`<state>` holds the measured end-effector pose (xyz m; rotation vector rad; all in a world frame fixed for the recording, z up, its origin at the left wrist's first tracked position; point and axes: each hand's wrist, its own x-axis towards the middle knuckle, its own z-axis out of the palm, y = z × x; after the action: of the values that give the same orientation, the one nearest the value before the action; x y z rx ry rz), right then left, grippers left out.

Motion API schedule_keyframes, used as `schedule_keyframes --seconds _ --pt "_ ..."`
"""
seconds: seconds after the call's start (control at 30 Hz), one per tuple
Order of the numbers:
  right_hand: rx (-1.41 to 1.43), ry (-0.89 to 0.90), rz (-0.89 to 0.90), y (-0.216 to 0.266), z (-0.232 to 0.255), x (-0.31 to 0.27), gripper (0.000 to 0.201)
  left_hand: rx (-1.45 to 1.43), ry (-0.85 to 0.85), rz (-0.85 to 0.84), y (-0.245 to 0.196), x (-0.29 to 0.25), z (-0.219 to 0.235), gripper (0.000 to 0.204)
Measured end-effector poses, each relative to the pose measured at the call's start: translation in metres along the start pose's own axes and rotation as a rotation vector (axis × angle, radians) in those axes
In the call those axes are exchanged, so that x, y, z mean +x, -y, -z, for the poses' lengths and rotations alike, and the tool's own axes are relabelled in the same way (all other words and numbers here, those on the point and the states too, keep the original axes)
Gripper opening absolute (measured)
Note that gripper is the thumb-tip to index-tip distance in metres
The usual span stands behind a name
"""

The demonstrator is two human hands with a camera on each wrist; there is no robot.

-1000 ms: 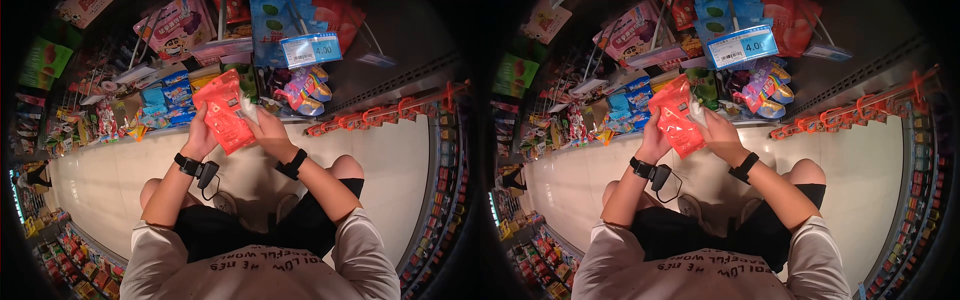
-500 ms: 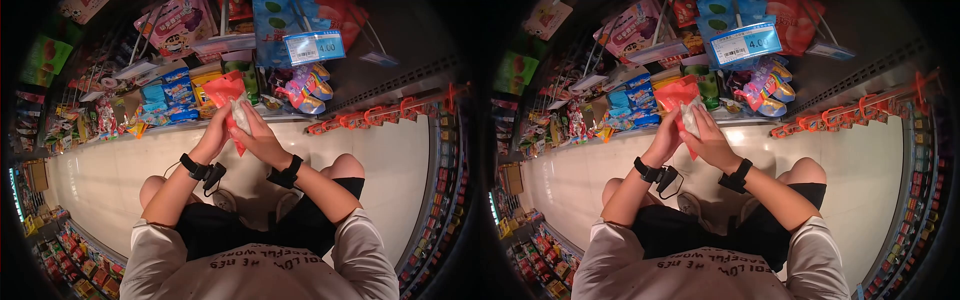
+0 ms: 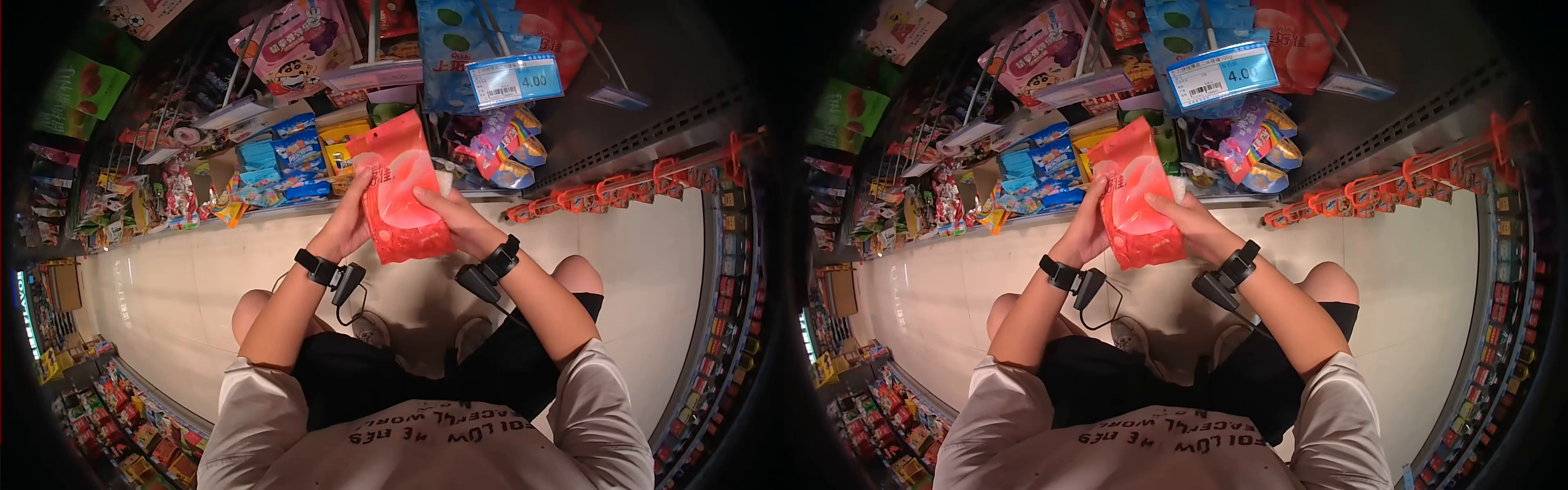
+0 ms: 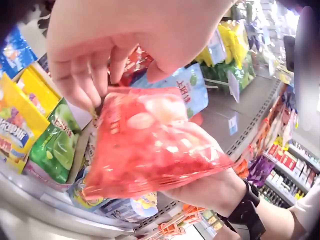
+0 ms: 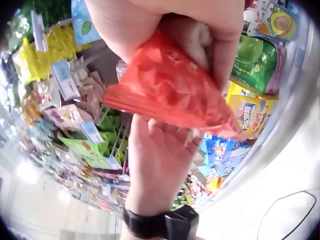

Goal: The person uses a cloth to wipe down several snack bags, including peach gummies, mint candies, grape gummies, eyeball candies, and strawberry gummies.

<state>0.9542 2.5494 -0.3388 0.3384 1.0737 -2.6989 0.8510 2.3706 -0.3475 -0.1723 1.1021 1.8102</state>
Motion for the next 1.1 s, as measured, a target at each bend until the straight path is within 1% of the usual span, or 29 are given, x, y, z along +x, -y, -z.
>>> schedule_keyframes --seconds 0.07,0.13,0.2,0.27,0.3,0.33,0.4,0.43,0.47,0.53,0.6,0.67,0.77,0.8,0.87,0.9,0.97,1.03,1.1 --pt "-0.072 0.038 0.003 -0.009 0.003 0.003 0.042 -0.117 0.140 0.025 0.006 -0.002 -0.009 0.044" --pt "-0.105 0.006 0.021 -0.006 0.006 0.004 0.042 -0.152 0.153 0.006 0.002 -0.002 -0.010 0.041" --pt "-0.141 -0.020 0.039 0.000 0.008 0.007 0.042 -0.048 0.063 -0.041 -0.002 0.002 -0.003 0.039" --pt "-0.141 -0.074 0.069 0.005 0.016 0.009 0.041 -0.050 0.054 -0.066 -0.006 0.000 -0.008 0.038" --pt "-0.205 -0.130 0.075 0.004 0.023 0.013 0.041 -0.054 0.039 -0.085 -0.007 -0.001 -0.009 0.037" --pt "-0.205 -0.133 0.074 0.007 0.023 0.012 0.041 -0.055 0.040 -0.082 -0.007 -0.001 -0.008 0.037" --pt "-0.335 -0.123 0.165 0.012 0.023 0.008 0.041 0.003 0.002 -0.127 -0.006 0.001 -0.005 0.037" --pt "-0.389 -0.168 0.155 0.012 0.024 0.007 0.041 0.000 0.003 -0.127 -0.006 0.001 -0.005 0.037" --pt "-0.392 -0.168 0.154 0.011 0.024 0.006 0.041 -0.003 -0.005 -0.113 -0.006 0.001 -0.007 0.036" --pt "-0.349 -0.264 0.210 0.008 0.022 0.004 0.041 -0.009 -0.013 -0.100 -0.006 0.001 -0.011 0.035" --pt "-0.371 -0.261 0.181 0.004 0.023 0.005 0.042 -0.023 0.007 -0.132 -0.004 0.001 -0.013 0.036" --pt "-0.391 -0.257 0.156 0.002 0.021 0.004 0.044 -0.039 0.019 -0.120 -0.001 0.002 -0.009 0.035" --pt "0.091 -0.105 0.028 -0.004 0.005 -0.001 0.052 -0.073 0.063 -0.094 -0.002 -0.002 -0.015 0.036" --pt "0.086 -0.099 0.029 -0.003 0.003 -0.003 0.052 -0.100 0.085 -0.074 -0.002 -0.005 -0.017 0.038" --pt "0.246 -0.087 -0.042 -0.002 0.005 -0.007 0.056 -0.112 0.108 -0.086 -0.002 -0.008 -0.019 0.038" --pt "0.324 -0.042 -0.075 -0.006 0.013 -0.005 0.056 -0.117 0.127 -0.072 -0.002 -0.010 -0.019 0.038" --pt "0.295 -0.038 -0.077 -0.006 0.012 -0.007 0.054 -0.127 0.176 -0.042 -0.004 -0.013 -0.019 0.039" --pt "0.270 -0.034 -0.083 -0.008 0.016 -0.005 0.053 -0.129 0.177 -0.024 -0.004 -0.012 -0.017 0.039" --pt "0.398 0.069 -0.186 -0.013 0.025 -0.003 0.046 -0.132 0.177 0.002 -0.002 -0.013 -0.016 0.040"
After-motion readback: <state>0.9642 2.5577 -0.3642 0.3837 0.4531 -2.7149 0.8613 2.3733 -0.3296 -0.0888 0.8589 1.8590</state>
